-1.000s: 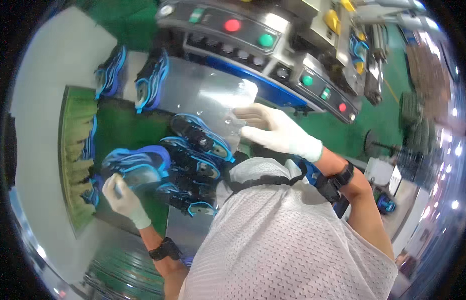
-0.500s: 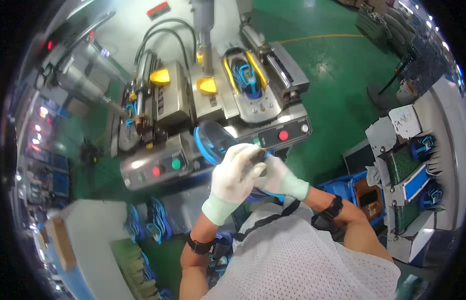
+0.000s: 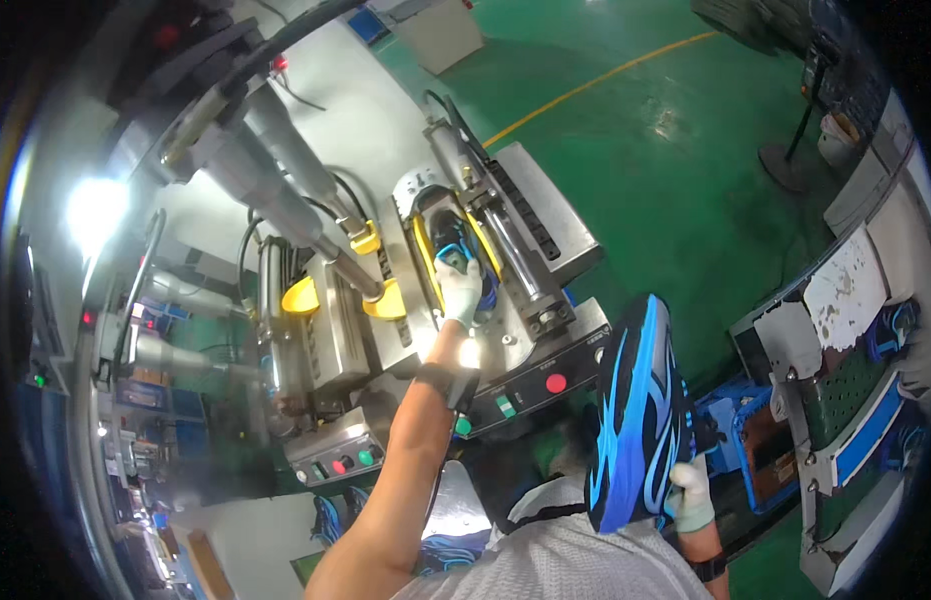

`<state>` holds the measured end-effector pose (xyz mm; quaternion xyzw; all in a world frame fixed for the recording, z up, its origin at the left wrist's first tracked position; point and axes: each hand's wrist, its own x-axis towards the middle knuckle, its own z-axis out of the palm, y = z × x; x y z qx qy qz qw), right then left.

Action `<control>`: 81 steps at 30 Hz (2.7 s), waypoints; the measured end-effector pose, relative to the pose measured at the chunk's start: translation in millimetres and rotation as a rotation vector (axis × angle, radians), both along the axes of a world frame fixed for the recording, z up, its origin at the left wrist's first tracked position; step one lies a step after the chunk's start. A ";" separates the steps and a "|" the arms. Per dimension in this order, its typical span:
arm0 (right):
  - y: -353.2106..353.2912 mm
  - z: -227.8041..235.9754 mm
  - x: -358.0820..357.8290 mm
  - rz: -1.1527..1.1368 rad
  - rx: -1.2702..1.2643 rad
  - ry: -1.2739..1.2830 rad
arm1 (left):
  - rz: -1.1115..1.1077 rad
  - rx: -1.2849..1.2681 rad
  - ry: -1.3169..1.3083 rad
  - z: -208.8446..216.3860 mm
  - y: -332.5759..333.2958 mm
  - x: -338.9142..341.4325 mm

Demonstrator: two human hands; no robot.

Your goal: Operating a shoe manufacturing machine by placing shoes into a press and onto a conveyor belt.

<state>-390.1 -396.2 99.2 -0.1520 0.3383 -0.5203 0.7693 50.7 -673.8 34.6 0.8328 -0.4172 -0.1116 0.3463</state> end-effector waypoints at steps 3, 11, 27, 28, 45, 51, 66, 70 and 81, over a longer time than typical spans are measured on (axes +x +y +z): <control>9.7 4.9 -6.3 -0.106 0.024 0.023 | 0.016 0.062 0.035 13.4 -12.3 -16.4; -50.9 61.2 65.0 0.095 -0.039 0.170 | -0.167 -0.183 0.699 49.6 48.4 96.2; -376.2 -60.4 396.8 0.420 -0.937 1.620 | 0.230 -0.007 0.748 106.0 530.9 -21.7; -388.0 -91.6 398.5 0.342 -0.983 1.632 | 0.311 -0.047 0.767 95.2 543.4 -29.6; -102.8 18.7 409.3 0.533 -1.316 1.060 | 1.137 0.128 0.244 -151.5 585.7 -58.2; -24.1 -147.0 367.1 0.727 -2.050 1.595 | 0.753 -0.024 0.615 -120.8 613.3 -33.0; 266.8 -65.5 407.0 1.775 -1.312 0.954 | 1.057 -0.357 0.432 -94.1 871.8 45.7; 326.6 -190.4 400.1 1.774 -1.255 1.126 | 1.079 -0.487 0.561 -100.5 826.6 9.5; 212.2 -98.6 365.2 1.689 -0.506 0.648 | 0.891 -0.417 0.612 -86.7 763.6 22.4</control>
